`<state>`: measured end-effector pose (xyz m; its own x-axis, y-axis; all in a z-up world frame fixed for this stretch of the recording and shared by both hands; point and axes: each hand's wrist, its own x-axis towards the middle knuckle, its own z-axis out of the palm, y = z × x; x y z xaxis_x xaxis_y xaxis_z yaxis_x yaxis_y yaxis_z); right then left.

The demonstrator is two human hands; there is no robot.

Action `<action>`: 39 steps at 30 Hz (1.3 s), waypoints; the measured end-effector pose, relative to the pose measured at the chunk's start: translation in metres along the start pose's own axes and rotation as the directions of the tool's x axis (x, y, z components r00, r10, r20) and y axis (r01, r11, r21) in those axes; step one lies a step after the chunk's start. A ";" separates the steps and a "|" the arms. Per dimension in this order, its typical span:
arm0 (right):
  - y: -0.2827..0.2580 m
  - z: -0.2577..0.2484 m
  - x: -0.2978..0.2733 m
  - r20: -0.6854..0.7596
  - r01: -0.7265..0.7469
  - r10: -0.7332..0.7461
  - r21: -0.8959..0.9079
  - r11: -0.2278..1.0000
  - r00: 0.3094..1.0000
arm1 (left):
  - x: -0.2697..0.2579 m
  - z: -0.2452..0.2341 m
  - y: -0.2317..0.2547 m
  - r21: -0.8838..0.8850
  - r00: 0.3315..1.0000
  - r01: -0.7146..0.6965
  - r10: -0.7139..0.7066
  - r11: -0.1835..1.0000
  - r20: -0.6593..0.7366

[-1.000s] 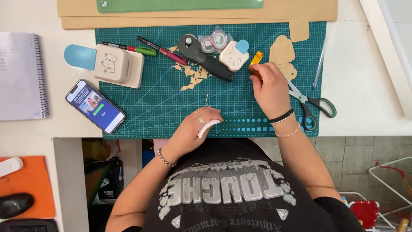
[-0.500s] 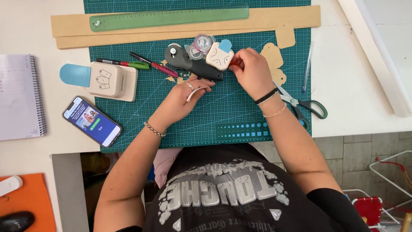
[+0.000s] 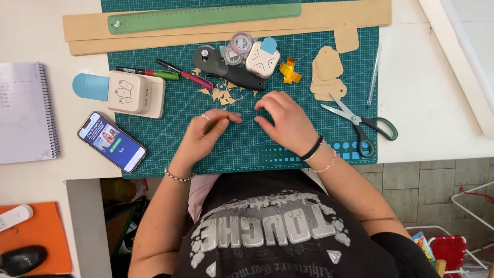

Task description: Cutting a strip of paper with scissors and using a decorative hole puncher on gold foil pieces.

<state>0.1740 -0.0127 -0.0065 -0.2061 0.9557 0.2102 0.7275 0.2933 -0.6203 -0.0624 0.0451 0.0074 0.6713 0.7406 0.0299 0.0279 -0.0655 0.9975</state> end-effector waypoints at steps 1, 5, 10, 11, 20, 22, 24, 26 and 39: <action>-0.002 0.006 0.002 -0.001 0.001 -0.001 -0.001 1.000 1.000 | 0.005 -0.002 -0.001 0.001 1.000 -0.001 0.001 1.000 0.000; -0.009 0.029 0.017 0.032 0.076 -0.085 0.224 0.972 0.996 | 0.019 -0.007 -0.006 0.044 0.990 -0.089 0.094 0.995 -0.104; -0.012 0.020 0.022 -0.060 0.172 -0.163 0.224 0.959 0.985 | 0.017 0.010 0.013 0.133 0.946 -0.219 0.243 0.967 -0.214; -0.016 0.013 0.016 -0.064 0.164 -0.152 0.301 0.939 0.986 | 0.013 0.014 0.019 0.163 0.945 -0.210 0.243 0.964 -0.217; -0.010 -0.010 -0.044 -0.100 -0.014 0.053 0.356 0.934 0.994 | -0.011 0.075 0.005 0.106 0.962 0.011 0.019 0.994 -0.273; -0.008 -0.016 -0.056 -0.123 -0.004 0.042 0.295 0.955 0.992 | -0.014 0.077 0.005 0.077 0.938 0.105 -0.073 0.991 -0.339; -0.009 -0.021 -0.061 -0.170 -0.047 0.083 0.206 0.977 0.982 | -0.018 0.070 0.007 0.193 0.913 0.200 -0.111 0.961 -0.392; -0.004 -0.026 -0.072 -0.152 -0.047 0.073 0.172 0.984 0.986 | -0.018 0.064 0.009 0.226 0.892 0.230 -0.112 0.947 -0.437; -0.010 -0.019 -0.078 -0.165 -0.155 0.159 0.037 0.987 0.973 | -0.013 -0.009 -0.023 0.723 0.799 -0.072 0.473 0.687 -0.370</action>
<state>0.1952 -0.0908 -0.0020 0.0233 0.9727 0.2309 0.7260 0.1424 -0.6728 -0.0790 0.0430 -0.0150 0.2756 0.8087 0.5197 0.5064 -0.5817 0.6365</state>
